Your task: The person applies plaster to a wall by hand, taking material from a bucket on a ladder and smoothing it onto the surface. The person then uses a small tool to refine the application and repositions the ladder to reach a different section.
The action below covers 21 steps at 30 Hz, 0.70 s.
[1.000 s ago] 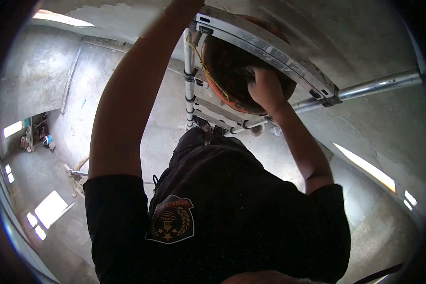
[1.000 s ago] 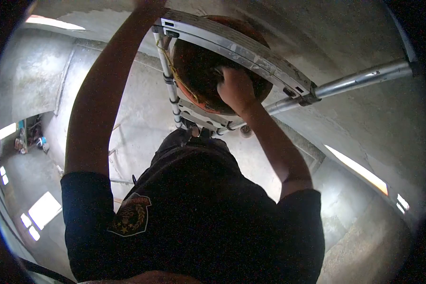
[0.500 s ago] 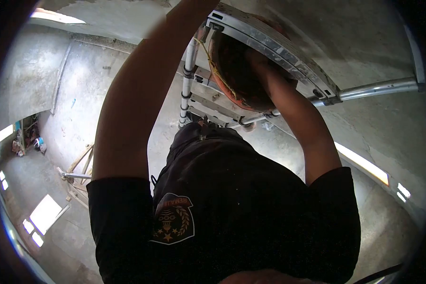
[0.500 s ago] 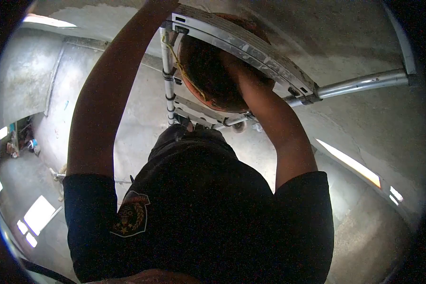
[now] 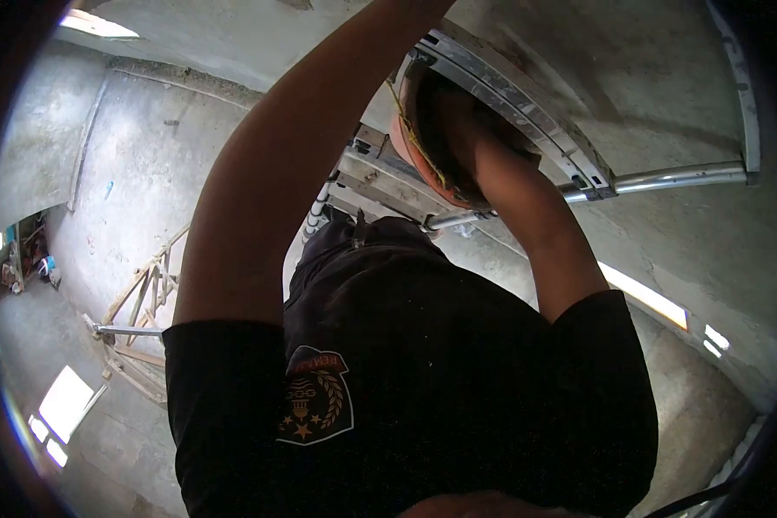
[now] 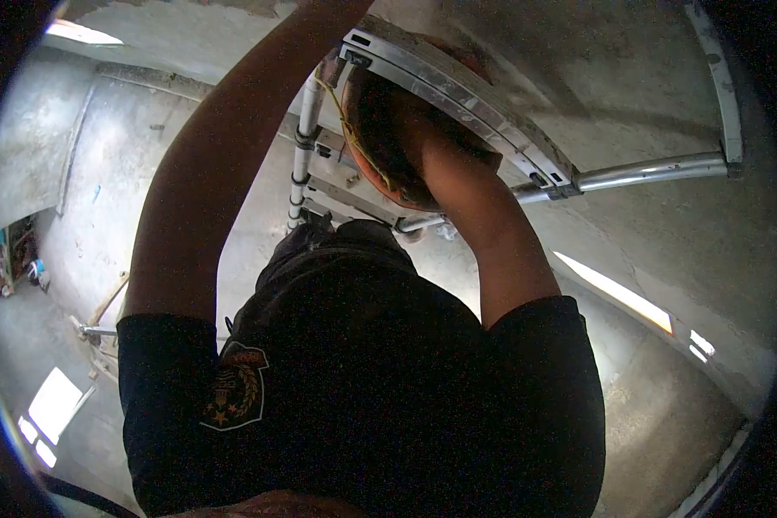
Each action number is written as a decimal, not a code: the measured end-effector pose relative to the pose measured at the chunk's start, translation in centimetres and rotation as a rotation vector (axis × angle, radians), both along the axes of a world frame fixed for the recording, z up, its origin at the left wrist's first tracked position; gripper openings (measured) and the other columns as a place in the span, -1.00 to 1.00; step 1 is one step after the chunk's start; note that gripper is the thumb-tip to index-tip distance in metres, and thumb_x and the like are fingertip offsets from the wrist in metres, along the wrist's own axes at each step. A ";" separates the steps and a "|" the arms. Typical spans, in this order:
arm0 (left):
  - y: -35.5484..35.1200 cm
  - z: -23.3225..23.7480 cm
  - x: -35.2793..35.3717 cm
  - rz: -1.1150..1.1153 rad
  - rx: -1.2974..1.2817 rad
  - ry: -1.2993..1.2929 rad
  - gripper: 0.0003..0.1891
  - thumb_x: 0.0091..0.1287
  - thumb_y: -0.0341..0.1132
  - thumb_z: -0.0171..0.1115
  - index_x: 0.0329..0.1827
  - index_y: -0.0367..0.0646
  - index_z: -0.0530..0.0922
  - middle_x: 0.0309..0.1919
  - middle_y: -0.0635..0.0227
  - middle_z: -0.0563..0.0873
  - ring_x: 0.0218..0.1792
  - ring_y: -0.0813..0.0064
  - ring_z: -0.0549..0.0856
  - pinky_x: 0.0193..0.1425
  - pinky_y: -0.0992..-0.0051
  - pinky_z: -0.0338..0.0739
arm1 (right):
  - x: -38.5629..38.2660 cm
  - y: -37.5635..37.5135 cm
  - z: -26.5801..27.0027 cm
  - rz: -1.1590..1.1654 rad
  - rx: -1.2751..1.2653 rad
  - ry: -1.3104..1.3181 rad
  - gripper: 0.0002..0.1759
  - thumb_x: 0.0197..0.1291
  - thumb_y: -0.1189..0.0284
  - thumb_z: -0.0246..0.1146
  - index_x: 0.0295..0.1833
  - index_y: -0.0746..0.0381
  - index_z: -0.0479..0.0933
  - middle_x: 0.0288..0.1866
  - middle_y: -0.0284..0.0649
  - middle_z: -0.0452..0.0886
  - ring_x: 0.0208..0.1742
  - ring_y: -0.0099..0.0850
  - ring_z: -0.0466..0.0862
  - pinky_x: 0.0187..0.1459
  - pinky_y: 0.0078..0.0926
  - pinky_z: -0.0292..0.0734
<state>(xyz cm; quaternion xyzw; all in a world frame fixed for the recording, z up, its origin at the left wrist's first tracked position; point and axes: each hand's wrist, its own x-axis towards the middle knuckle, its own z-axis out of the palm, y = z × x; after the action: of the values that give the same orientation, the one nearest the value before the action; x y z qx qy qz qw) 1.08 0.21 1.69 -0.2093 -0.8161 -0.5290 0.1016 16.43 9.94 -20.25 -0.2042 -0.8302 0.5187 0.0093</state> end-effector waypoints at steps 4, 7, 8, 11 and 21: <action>-0.1 0.0 -0.1 0.000 -0.036 0.019 -0.45 0.31 0.15 0.24 -0.12 -0.26 0.44 -0.43 -0.03 0.68 -0.32 -0.05 0.72 -0.19 0.08 0.56 | 1.4 -0.2 0.1 -0.020 -0.109 0.031 -0.53 0.45 0.26 -0.04 0.34 0.26 0.38 0.35 -0.04 0.43 0.38 -0.18 0.39 0.36 -0.19 0.30; 0.0 0.0 -0.1 -0.003 -0.014 -0.017 -0.43 0.30 0.16 0.23 -0.10 -0.26 0.44 -0.43 -0.04 0.68 -0.31 -0.08 0.71 -0.20 0.06 0.56 | 1.9 -0.6 -0.1 -0.035 -0.190 0.064 -0.54 0.44 0.29 -0.03 0.34 0.26 0.39 0.34 -0.04 0.44 0.36 -0.18 0.41 0.35 -0.18 0.33; 0.1 0.0 -0.1 -0.008 -0.012 -0.010 -0.43 0.30 0.16 0.23 -0.10 -0.26 0.44 -0.43 -0.04 0.68 -0.31 -0.08 0.71 -0.20 0.06 0.56 | 2.3 -0.5 0.0 -0.043 -0.218 0.076 -0.55 0.44 0.30 -0.02 0.34 0.27 0.39 0.33 -0.04 0.45 0.35 -0.18 0.42 0.34 -0.18 0.34; 0.2 0.0 -0.2 0.003 -0.029 0.033 -0.42 0.30 0.17 0.23 -0.08 -0.27 0.43 -0.41 -0.07 0.68 -0.29 -0.11 0.70 -0.19 0.03 0.56 | -0.6 -0.2 -1.2 -0.063 -0.305 0.113 -0.56 0.44 0.33 -0.01 0.33 0.27 0.40 0.32 -0.04 0.46 0.34 -0.18 0.44 0.33 -0.17 0.36; 0.5 -0.8 -0.4 0.052 -0.066 0.077 -0.39 0.30 0.19 0.21 -0.05 -0.28 0.42 -0.38 -0.06 0.69 -0.28 -0.11 0.71 -0.20 0.02 0.57 | 0.8 1.0 3.2 -0.548 -1.196 -0.066 -0.59 0.44 0.41 -0.01 0.33 0.27 0.34 0.32 -0.06 0.43 0.29 -0.17 0.50 0.32 -0.12 0.44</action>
<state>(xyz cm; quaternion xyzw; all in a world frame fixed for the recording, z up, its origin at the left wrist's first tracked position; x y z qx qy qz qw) 0.64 0.72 0.91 -0.2113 -0.8337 -0.4906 0.1397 17.27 10.90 -17.08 -0.3940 -0.3164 0.8629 0.0006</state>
